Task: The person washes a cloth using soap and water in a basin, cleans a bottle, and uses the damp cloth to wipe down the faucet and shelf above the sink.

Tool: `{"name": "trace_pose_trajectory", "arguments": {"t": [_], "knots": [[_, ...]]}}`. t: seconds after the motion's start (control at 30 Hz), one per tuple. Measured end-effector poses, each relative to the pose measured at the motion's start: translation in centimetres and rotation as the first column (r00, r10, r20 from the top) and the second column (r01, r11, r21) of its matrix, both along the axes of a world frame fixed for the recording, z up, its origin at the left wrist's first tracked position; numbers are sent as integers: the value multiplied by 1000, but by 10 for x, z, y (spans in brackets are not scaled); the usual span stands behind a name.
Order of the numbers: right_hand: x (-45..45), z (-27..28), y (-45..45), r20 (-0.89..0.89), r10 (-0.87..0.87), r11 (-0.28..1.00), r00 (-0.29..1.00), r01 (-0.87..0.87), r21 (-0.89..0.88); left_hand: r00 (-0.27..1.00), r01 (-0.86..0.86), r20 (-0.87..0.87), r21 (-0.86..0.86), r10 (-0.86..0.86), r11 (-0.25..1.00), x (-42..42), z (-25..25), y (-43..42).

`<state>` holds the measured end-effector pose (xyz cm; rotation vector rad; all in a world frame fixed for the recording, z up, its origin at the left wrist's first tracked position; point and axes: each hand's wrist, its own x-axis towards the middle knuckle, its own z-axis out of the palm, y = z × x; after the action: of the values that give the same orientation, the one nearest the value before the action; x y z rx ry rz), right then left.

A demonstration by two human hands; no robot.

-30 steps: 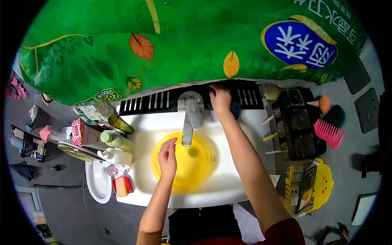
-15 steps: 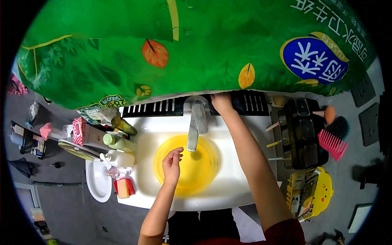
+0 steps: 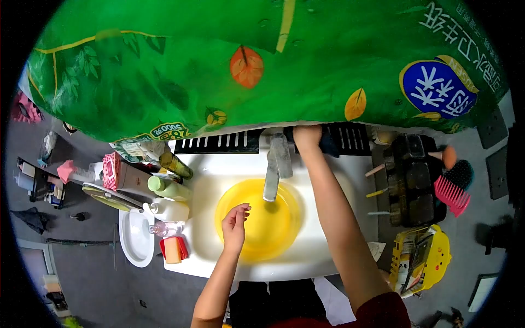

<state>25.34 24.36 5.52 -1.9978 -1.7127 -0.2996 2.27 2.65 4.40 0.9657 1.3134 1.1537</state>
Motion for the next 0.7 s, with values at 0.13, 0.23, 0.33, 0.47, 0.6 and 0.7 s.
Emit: {"name": "trace_pose_trajectory", "arguments": {"t": [0.13, 0.23, 0.33, 0.47, 0.6, 0.7], "knots": [[-43, 2, 14, -96, 69, 995, 993, -75, -66, 1000, 2, 15, -7, -2, 1000, 1, 2, 1], [-42, -18, 15, 153, 224, 972, 963, -231, 33, 998, 42, 52, -4, -42, 999, 8, 1, 4], [-6, 1, 23, -198, 258, 961, 946, -273, -51, 992, 103, 75, 34, -105, 994, 6, 13, 2], [-48, 14, 30, -11, 134, 982, 991, -131, 132, 996, 53, 70, 68, -58, 996, -22, 14, -4], [-126, -4, 43, -194, 130, 991, 972, -126, 36, 994, 30, 99, 49, -35, 998, -37, 13, 1], [-137, -8, 27, -113, 190, 953, 975, -211, -217, 987, 48, 147, 66, -57, 997, -34, 16, 10]]}}
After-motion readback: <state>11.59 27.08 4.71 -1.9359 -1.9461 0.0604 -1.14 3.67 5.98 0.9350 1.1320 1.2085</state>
